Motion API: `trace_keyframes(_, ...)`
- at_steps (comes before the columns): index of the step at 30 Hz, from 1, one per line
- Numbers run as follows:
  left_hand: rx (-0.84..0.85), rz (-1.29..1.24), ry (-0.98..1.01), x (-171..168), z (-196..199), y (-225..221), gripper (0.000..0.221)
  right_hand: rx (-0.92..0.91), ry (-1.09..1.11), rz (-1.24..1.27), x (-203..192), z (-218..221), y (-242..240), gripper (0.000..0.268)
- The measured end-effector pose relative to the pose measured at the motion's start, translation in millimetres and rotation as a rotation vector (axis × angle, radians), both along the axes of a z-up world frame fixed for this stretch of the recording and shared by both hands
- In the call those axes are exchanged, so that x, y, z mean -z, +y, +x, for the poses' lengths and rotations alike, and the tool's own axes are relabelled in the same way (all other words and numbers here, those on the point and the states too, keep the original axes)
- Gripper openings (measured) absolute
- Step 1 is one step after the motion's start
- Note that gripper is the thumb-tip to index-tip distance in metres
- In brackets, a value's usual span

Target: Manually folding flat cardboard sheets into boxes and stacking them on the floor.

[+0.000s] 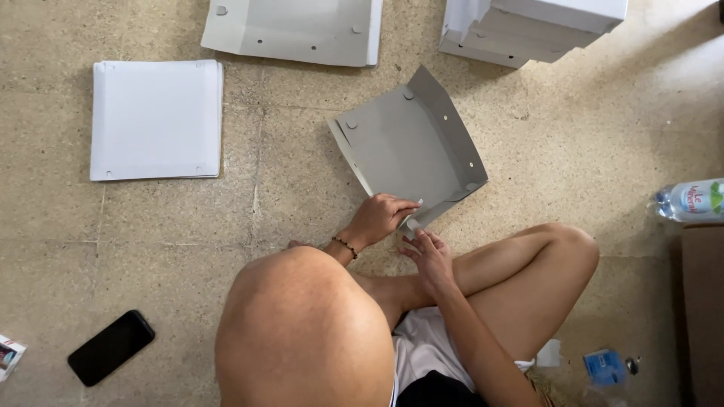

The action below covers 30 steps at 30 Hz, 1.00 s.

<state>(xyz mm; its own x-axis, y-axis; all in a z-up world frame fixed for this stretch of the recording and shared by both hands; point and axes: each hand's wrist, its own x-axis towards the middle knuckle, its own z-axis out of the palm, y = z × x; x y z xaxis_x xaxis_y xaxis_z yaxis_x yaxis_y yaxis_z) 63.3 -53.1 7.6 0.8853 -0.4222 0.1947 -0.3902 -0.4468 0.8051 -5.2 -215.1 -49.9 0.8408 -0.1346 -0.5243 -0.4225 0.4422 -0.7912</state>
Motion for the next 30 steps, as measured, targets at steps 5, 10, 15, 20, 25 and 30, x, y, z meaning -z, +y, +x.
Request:
trace_keyframes(5, 0.002, 0.046, 0.024, 2, -4, 0, 0.02, -0.012, -0.02, 0.023, 1, 1, 2, 0.015)
trace_keyframes(10, -0.026, 0.057, -0.011, 2, -5, -2, 0.019, -0.023, -0.058, -0.096, -12, -1, 6, 0.015)
trace_keyframes(15, -0.039, 0.077, 0.031, -8, -7, 0, 0.021, 0.003, -0.066, -0.116, -10, -3, 6, 0.017)
trace_keyframes(20, -0.053, 0.138, 0.055, 10, -5, -2, 0.022, 0.003, -0.078, -0.134, -13, -3, 8, 0.017)
trace_keyframes(25, -0.048, 0.09, 0.089, 2, -5, -1, 0.022, -0.008, -0.063, -0.152, -18, -2, 10, 0.015)
trace_keyframes(30, -0.052, 0.098, 0.12, -5, -5, 1, 0.022, -0.034, -0.056, -0.105, -17, 0, 8, 0.012)
